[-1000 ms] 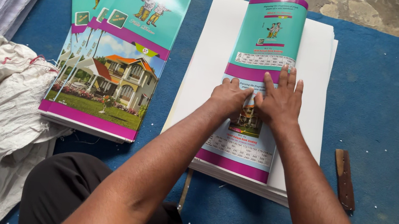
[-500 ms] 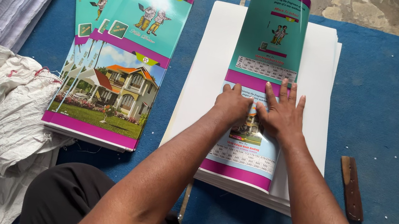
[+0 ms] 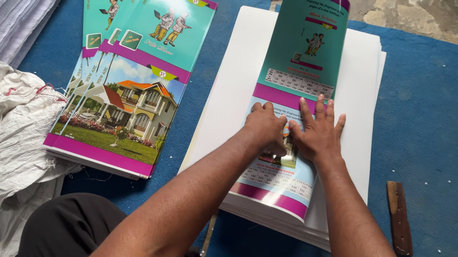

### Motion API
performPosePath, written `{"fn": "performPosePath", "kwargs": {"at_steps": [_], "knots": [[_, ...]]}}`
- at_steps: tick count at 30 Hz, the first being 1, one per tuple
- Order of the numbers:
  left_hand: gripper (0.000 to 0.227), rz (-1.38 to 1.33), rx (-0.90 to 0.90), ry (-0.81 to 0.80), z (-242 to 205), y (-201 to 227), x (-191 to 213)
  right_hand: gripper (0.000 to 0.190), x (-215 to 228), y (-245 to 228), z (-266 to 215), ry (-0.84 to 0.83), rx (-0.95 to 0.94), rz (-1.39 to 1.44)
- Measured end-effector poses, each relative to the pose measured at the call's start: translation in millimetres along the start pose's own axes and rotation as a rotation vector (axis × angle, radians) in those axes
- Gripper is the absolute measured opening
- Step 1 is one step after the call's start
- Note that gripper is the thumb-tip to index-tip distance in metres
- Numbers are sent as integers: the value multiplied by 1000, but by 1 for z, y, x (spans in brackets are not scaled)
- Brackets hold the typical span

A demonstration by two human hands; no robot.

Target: The person is binding printed booklets by hand. They fold the booklet cover over a stack of blank pages, align the edges, and use a wooden tool to press and crease the spine. The person repeats this process for multiple booklets, stacking the finished ones to the side.

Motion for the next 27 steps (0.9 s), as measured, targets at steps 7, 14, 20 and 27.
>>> {"fn": "performPosePath", "kwargs": {"at_steps": [7,14,20,27], "knots": [[90,-12,27,73,-3,4,-5,70,24,15,0,-95,-10,162],[95,-31,57,32,-9,5,1,54,58,19,-47,-141,-74,237],[95,-18,59,24,-12,6,2,50,87,41,-98,-145,-237,163],[96,-54,50,54,-12,5,-2,81,108,84,-156,-231,-713,78]]}}
Point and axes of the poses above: each hand's wrist, its own z-axis towards the middle knuckle, its own x-axis out of the back of the hand, y = z × x, the point moved 3 cm from there along z, towards the middle knuckle, and after that the axes turned 14 degrees about x, right-handed, at the moved point
